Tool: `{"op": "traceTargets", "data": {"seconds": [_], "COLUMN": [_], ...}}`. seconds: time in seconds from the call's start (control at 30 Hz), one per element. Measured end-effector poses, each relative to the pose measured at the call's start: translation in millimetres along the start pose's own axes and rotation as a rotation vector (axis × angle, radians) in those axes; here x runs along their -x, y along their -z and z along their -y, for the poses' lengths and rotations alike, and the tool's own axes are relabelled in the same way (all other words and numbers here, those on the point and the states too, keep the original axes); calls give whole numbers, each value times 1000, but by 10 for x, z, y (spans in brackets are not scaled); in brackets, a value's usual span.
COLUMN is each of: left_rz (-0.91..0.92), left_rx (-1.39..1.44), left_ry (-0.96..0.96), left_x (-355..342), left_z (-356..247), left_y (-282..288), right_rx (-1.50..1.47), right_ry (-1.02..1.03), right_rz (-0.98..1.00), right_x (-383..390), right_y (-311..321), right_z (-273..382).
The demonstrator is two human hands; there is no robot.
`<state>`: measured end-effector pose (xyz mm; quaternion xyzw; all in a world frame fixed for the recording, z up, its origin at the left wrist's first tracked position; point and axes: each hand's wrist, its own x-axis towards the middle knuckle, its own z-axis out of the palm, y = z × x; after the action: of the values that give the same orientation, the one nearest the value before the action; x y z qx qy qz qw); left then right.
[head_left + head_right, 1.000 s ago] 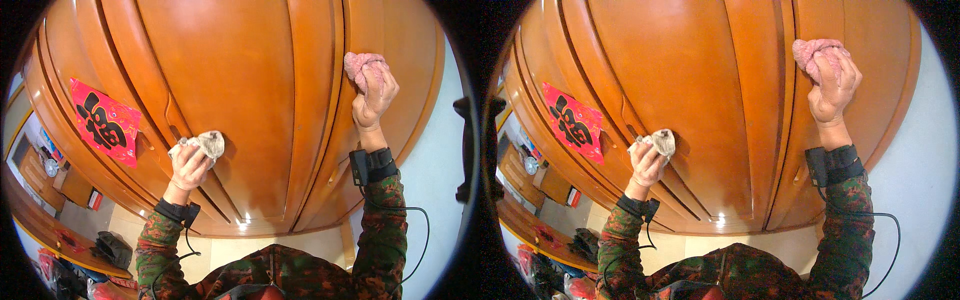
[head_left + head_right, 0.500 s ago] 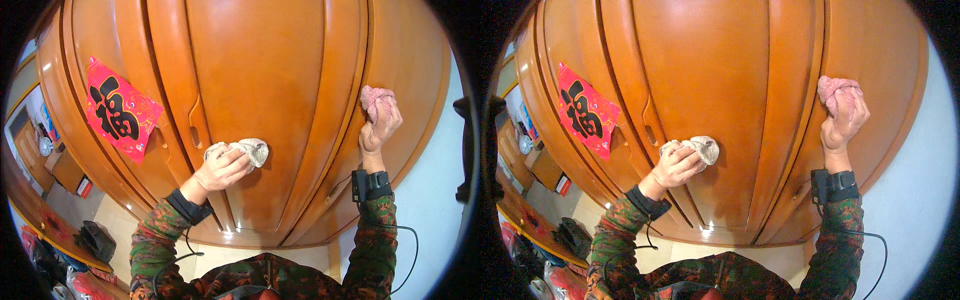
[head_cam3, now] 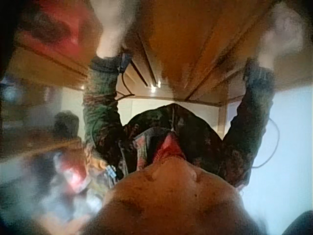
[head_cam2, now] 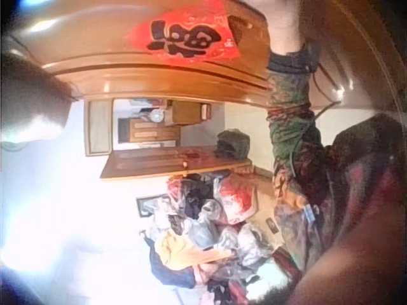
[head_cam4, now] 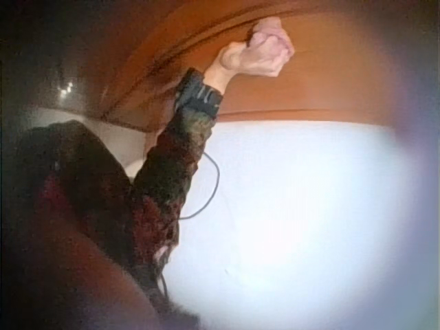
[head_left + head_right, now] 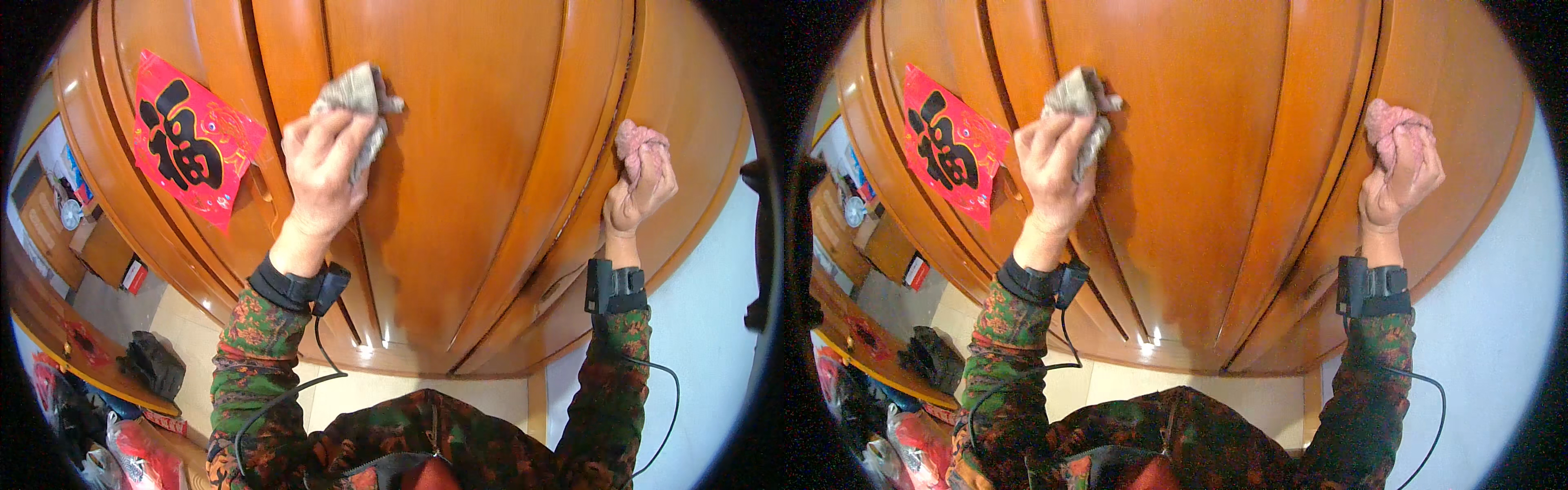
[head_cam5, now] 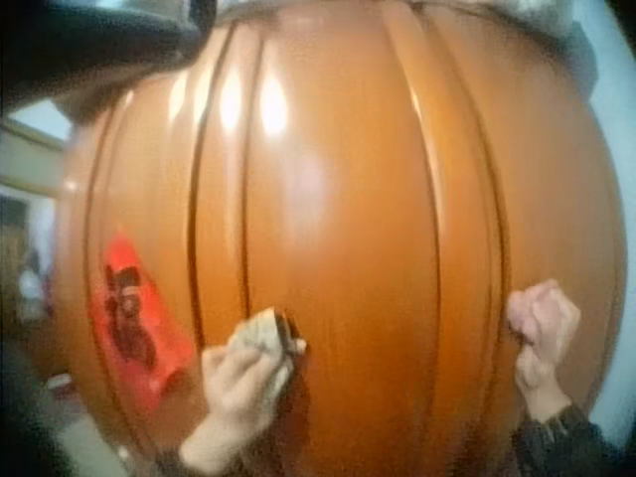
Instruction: The person wipes the surface of a wooden cabinet using two cloths, one in each hand. They move the cloths in circular and back-and-forth motions across the cabinet doors, including around a red decorative paper.
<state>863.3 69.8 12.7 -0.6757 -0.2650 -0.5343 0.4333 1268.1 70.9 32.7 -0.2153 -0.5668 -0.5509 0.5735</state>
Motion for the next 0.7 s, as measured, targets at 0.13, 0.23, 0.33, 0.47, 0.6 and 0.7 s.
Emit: {"op": "traceTargets", "data": {"seconds": [0.13,0.23,0.33,0.47,0.6,0.7], "left_rz": [53,132,257,487,649,398], "left_rx": [52,195,327,410,424,378], "left_ry": [-17,-98,-149,-206,-217,-240], "left_x": [906,1669,2266,2636,2337,1658], "left_z": [-262,-471,-598,-745,-787,-597], "left_y": [-85,-70,-43,102,241,145], "right_rx": [14,-48,155,-44,-35,58], "right_ry": [17,-26,91,-3,35,53], "right_rz": [12,30,-45,3,-21,-27], "right_x": [11,11,4,-1,1,0], "right_y": [-17,-29,-33,-25,-27,-22], "right_z": [-14,2,21,30,21,7]}}
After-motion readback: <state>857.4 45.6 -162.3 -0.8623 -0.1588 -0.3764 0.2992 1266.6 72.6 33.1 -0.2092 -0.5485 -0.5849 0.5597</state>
